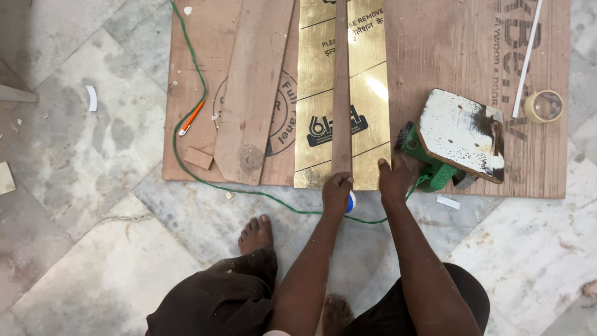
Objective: The person uses a green circular saw to cut a long strip from a large sheet of plywood. After completing the cut, they use a tape measure to measure the width of the cut strip and then measure a wooden frame on the floor.
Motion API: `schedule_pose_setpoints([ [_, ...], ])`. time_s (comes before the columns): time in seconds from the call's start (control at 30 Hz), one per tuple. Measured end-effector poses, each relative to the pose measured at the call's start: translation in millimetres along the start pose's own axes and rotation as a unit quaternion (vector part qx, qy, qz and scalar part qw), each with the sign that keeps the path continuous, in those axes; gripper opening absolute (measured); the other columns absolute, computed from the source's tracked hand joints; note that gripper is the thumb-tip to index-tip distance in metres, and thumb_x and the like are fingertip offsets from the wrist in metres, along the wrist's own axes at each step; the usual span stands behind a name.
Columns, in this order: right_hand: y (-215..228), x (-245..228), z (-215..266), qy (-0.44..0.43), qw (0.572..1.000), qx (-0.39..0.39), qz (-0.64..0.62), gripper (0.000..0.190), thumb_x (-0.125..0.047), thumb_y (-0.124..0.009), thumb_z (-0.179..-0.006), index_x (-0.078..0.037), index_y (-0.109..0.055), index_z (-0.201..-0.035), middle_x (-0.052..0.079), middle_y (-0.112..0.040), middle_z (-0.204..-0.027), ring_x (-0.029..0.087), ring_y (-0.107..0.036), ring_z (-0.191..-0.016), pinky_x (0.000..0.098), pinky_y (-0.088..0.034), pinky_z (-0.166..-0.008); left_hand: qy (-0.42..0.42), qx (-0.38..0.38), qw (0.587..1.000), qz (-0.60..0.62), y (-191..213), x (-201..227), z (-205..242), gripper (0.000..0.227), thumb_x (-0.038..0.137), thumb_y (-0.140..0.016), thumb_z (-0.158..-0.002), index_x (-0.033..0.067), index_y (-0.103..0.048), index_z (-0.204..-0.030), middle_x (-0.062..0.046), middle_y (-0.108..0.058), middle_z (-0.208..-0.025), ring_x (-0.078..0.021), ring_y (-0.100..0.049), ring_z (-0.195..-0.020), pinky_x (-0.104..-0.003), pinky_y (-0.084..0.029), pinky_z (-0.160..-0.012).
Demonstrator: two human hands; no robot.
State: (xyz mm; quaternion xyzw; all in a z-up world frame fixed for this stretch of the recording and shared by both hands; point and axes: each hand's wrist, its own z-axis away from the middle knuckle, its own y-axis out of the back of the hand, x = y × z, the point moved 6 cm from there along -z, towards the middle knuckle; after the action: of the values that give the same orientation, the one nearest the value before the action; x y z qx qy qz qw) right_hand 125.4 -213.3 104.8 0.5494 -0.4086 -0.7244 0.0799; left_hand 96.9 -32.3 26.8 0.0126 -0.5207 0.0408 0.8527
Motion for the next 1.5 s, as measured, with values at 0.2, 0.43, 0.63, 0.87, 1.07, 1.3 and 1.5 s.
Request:
schedule_pose_setpoints([
  [0.2, -8.5, 26.9, 7.3, -0.068, 0.982, -0.02, 0.172, 0.039, -0.015, -0.069, -0.091, -0.002, -0.063, -0.128, 0.021, -0.066, -0.117, 0.039, -0.063, -0.105, 0.0491, -0.049, -0.086, 0.09, 0.013, 0.996, 0.011, 4.6, -71.1, 6.5, 0.026, 0.01, -0.054, -0.094, 0.0021, -0.07, -0.112, -0.013, -0.077, -0.086, -0.0188, -0.073, -0.082, -0.031, -0.054, -0.081],
  [0.43, -51.7, -8.1, 35.1, 0.158, 0.952, -0.157, 0.209, 0.052, -0.017, -0.076, -0.084, -0.01, -0.06, -0.133, 0.018, -0.064, -0.13, 0.038, -0.061, -0.119, 0.0457, -0.05, -0.097, 0.086, 0.036, 0.955, 0.281, 33.8, -107.4, -11.5, 0.034, 0.001, -0.044, -0.094, -0.0011, -0.059, -0.124, -0.018, -0.074, -0.105, -0.0233, -0.071, -0.089, -0.033, -0.056, -0.08],
  [0.63, -110.3, -16.8, 77.5, -0.068, 0.892, -0.437, -0.097, 0.058, -0.034, -0.079, -0.086, -0.009, -0.056, -0.133, 0.013, -0.067, -0.127, 0.023, -0.063, -0.123, 0.0358, -0.053, -0.098, 0.099, 0.082, 0.921, 0.368, 65.4, -77.1, -6.7, 0.04, -0.001, -0.043, -0.096, -0.001, -0.053, -0.135, -0.013, -0.07, -0.111, -0.0202, -0.065, -0.092, -0.029, -0.056, -0.078],
  [0.87, -115.0, -34.4, 63.5, -0.017, 0.908, -0.416, -0.041, 0.051, -0.028, -0.079, -0.078, -0.007, -0.067, -0.123, 0.015, -0.073, -0.114, 0.025, -0.07, -0.102, 0.0391, -0.056, -0.087, 0.051, 0.022, 0.984, 0.167, 75.3, -62.1, -50.0, 0.03, 0.012, -0.058, -0.099, 0.0044, -0.064, -0.127, -0.014, -0.07, -0.111, -0.0285, -0.065, -0.097, -0.039, -0.056, -0.083],
  [1.07, -132.0, -16.6, 50.4, -0.056, 0.93, -0.364, -0.025, 0.044, -0.03, -0.075, -0.08, -0.007, -0.065, -0.117, 0.014, -0.074, -0.102, 0.028, -0.075, -0.085, 0.0413, -0.06, -0.075, -0.06, -0.266, 0.642, -0.716, 119.3, 47.4, -141.1, 0.038, 0.026, -0.073, -0.092, 0.0065, -0.067, -0.124, -0.017, -0.072, -0.118, -0.0363, -0.069, -0.109, -0.047, -0.056, -0.091],
  [1.3, -146.3, -24.3, 55.1, 0.099, 0.939, -0.317, 0.092, 0.042, -0.038, -0.08, -0.08, -0.012, -0.071, -0.113, 0.014, -0.073, -0.103, 0.033, -0.07, -0.098, 0.0435, -0.056, -0.087, -0.197, -0.067, 0.821, -0.532, 267.8, 164.2, -184.8, 0.071, 0.044, -0.078, -0.085, 0.0039, -0.055, -0.139, -0.021, -0.066, -0.131, -0.0383, -0.061, -0.125, -0.047, -0.049, -0.104],
  [1.5, -122.6, -74.4, 48.5, 0.088, 0.91, -0.295, 0.277, 0.038, -0.031, -0.078, -0.081, -0.015, -0.072, -0.115, 0.011, -0.06, -0.119, 0.032, -0.063, -0.111, 0.0467, -0.053, -0.089, -0.109, 0.078, 0.86, -0.493, 334.9, 43.2, -168.3, 0.099, 0.042, -0.086, -0.077, -0.0061, -0.037, -0.148, -0.028, -0.049, -0.144, -0.0428, -0.045, -0.135, -0.053, -0.038, -0.112],
])
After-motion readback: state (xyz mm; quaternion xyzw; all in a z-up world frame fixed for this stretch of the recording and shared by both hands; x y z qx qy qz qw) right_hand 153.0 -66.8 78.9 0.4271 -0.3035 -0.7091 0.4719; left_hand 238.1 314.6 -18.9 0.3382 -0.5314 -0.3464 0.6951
